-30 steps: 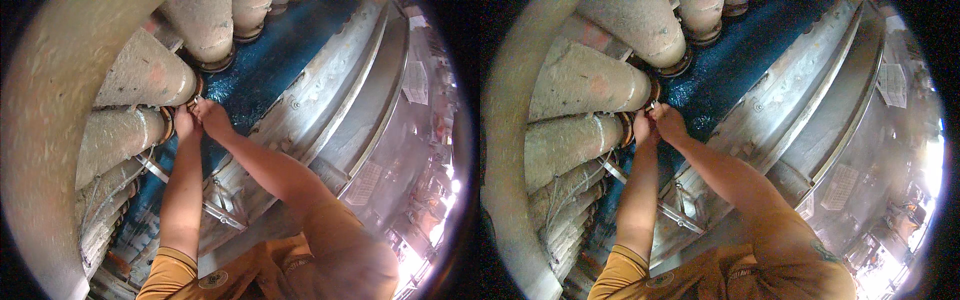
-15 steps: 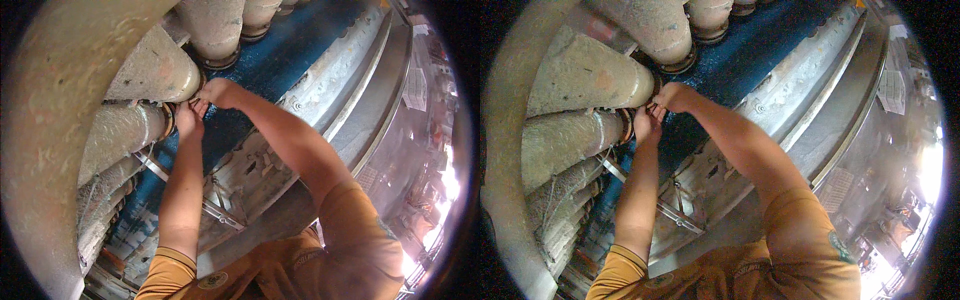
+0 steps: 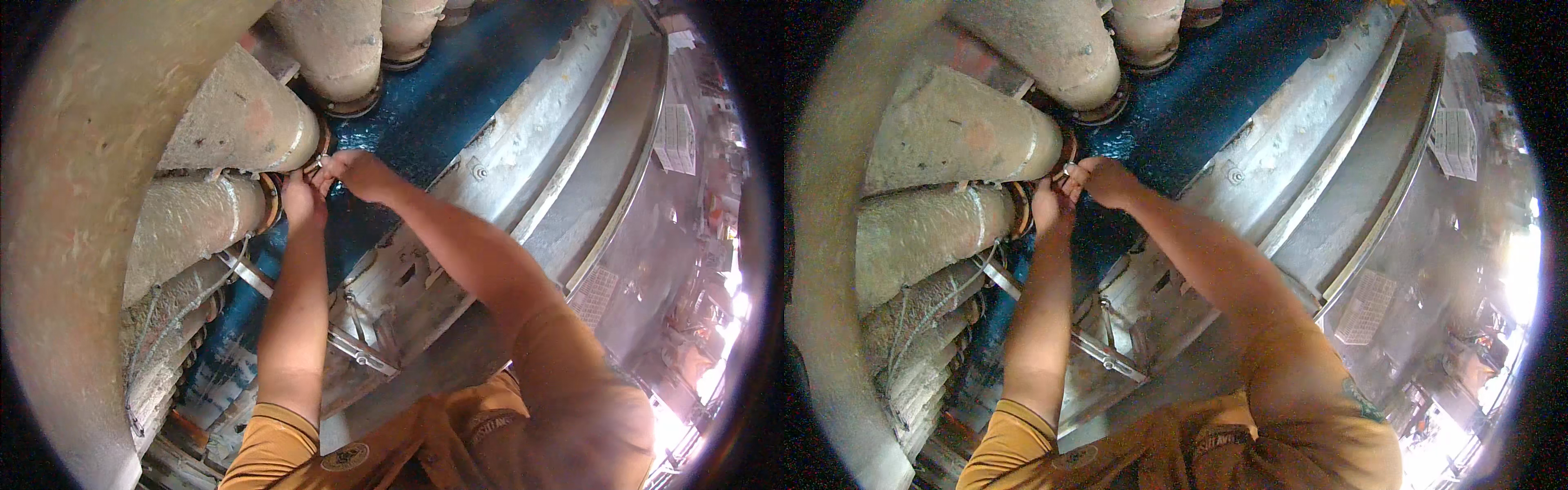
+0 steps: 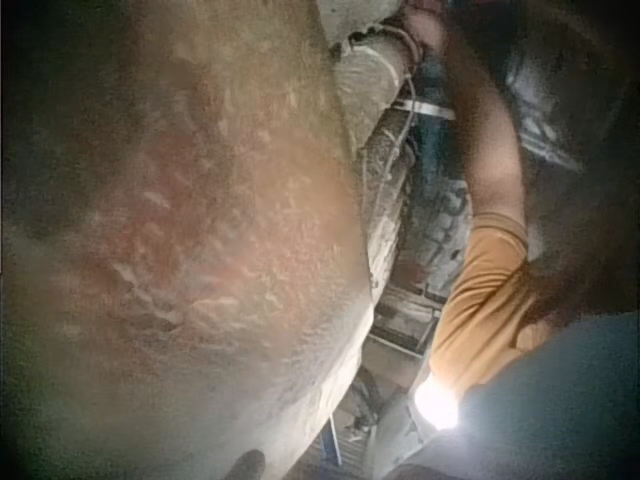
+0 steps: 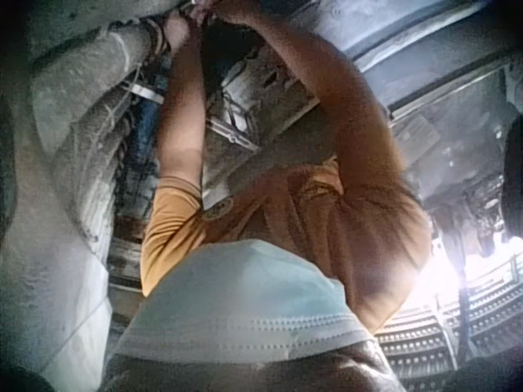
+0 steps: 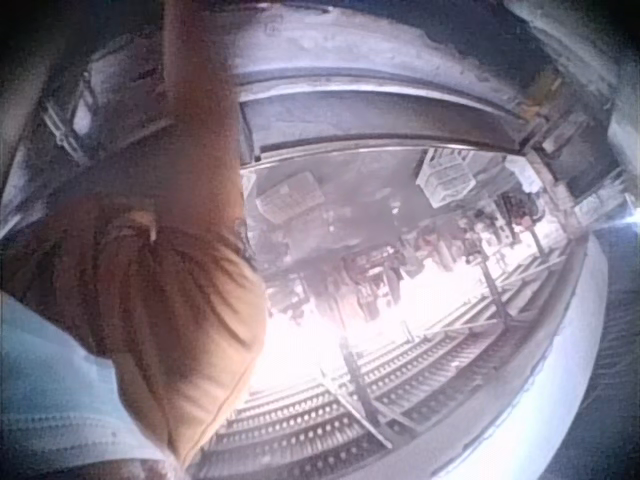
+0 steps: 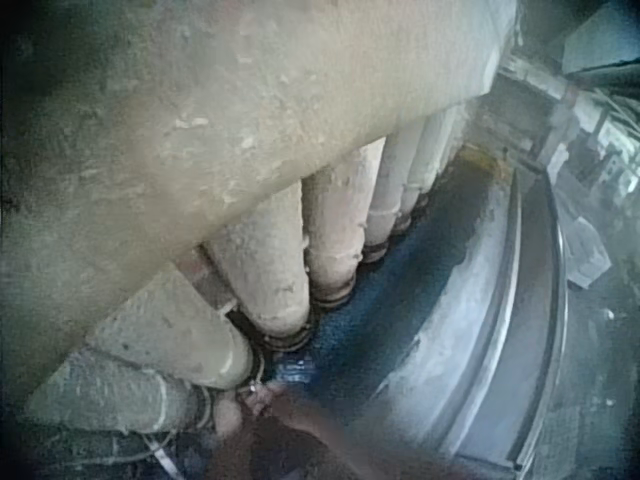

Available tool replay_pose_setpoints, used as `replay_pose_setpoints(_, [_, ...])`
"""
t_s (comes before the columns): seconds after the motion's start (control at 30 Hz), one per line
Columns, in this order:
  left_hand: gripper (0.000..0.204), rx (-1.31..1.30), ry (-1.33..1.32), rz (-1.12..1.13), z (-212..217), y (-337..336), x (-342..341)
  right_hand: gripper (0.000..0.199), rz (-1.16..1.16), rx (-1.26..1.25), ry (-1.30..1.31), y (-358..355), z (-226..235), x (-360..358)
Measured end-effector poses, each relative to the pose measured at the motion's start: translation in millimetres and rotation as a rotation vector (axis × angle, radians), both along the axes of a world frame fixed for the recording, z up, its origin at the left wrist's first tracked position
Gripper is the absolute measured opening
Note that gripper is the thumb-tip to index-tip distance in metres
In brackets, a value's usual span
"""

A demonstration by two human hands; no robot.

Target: The person uses a wrench to tighten or loosen bolts on a large industrial machine with multiple cylindrical components. They move around the machine to access different sections and continue the adjustment process.

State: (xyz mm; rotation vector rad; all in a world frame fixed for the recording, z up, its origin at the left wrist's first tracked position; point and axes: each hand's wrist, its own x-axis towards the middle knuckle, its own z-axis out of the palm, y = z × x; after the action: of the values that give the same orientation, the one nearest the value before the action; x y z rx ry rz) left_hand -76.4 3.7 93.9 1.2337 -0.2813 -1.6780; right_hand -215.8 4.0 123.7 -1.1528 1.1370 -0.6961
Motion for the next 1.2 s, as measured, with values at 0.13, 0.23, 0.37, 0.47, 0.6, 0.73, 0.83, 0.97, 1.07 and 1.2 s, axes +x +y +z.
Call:
replay_pose_setpoints(0.13, [0.031, 0.02, -0.018, -0.015, -3, -1, 6, 0.037, 0.372, -0.213, 0.386, -40, 5, -15])
replay_pose_setpoints(0.23, [0.032, 0.015, -0.012, -0.031, -3, -1, 0, 0.034, 0.52, -0.32, 0.435, -55, -7, -19])
replay_pose_setpoints(0.37, [0.032, -0.01, -0.017, 0.041, -21, 1, 13, 0.034, 0.024, -0.133, 0.279, -10, -19, 23])
replay_pose_setpoints(0.47, [0.031, -0.151, -0.689, -0.291, 0, -1, 6, 0.041, -0.633, -0.034, 0.127, 21, -18, 77])
replay_pose_setpoints(0.6, [0.031, -0.037, -0.345, -0.107, -17, -5, 15, 0.043, -0.576, -0.107, 0.238, 24, -20, 74])
replay_pose_setpoints(0.73, [0.03, -0.051, -0.023, -0.046, -11, 0, 4, 0.043, -0.148, -0.208, 0.162, 23, -33, 21])
replay_pose_setpoints(0.83, [0.031, 0.005, 0.033, -0.028, 0, -1, -2, 0.042, 0.031, -0.018, 0.024, -8, -23, 1])
replay_pose_setpoints(0.97, [0.028, 0.027, 0.019, 0.037, -9, -1, 7, 0.041, 0.432, -0.224, 0.366, -47, 2, -16])
replay_pose_setpoints(1.07, [0.03, 0.028, -0.02, -0.02, 5, -1, 0, 0.042, 0.615, -0.251, 0.513, -67, 3, -20])
replay_pose_setpoints(1.2, [0.03, 0.055, -0.026, -0.015, 11, -1, -3, 0.042, 0.708, -0.264, 0.584, -73, 13, -20])
